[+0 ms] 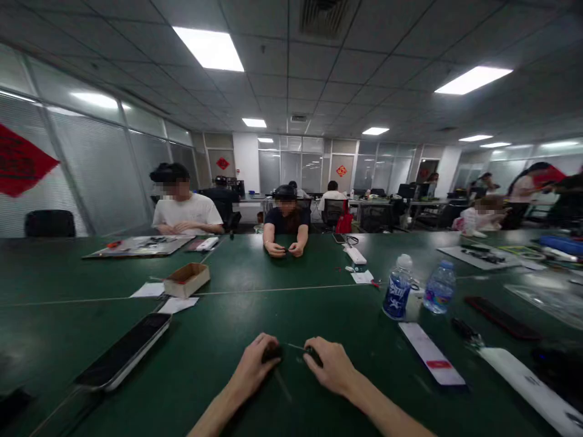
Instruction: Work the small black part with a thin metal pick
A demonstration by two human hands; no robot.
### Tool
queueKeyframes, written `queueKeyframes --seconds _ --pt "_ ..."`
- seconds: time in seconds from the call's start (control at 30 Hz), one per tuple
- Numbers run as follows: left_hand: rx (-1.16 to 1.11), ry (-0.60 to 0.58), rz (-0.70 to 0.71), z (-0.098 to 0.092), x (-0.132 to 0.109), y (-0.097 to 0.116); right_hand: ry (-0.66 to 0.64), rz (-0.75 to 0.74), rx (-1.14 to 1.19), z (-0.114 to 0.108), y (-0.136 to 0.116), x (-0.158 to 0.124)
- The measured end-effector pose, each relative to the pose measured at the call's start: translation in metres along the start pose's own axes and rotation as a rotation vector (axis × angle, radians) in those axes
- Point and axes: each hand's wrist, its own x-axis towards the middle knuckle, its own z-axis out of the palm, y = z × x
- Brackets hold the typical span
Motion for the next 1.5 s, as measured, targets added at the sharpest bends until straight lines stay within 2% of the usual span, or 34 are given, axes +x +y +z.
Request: queueKeyframes --seconds 0.17,0.4,0.63,0.83,1.07,1.5 --pt "-0.004 -0.028 0.01 0.001 0.002 -0.008 -0.023 -0.033 0.003 0.002 0.004 -0.002" --pt "-0.012 0.002 -0.001 -0.004 0.002 -0.004 -0.035 -0.048 -0.004 0.003 0.005 0.0" --pt "-0.068 -0.013 -0.104 -0.006 -0.001 -0.009 -0.06 -0.111 -0.022 0.007 0.008 0.011" --pt "-0.073 -0.081 -0.148 -0.007 0.002 -0.01 -0.052 -0.126 0.0 0.003 0.011 0.011" --pt "-0.068 -0.094 -0.145 -0.005 0.005 -0.014 -0.029 -0.116 -0.019 0.004 0.012 0.01" --pt "-0.061 -0.005 -0.09 -0.01 -0.001 0.003 0.006 -0.127 0.035 0.016 0.013 0.012"
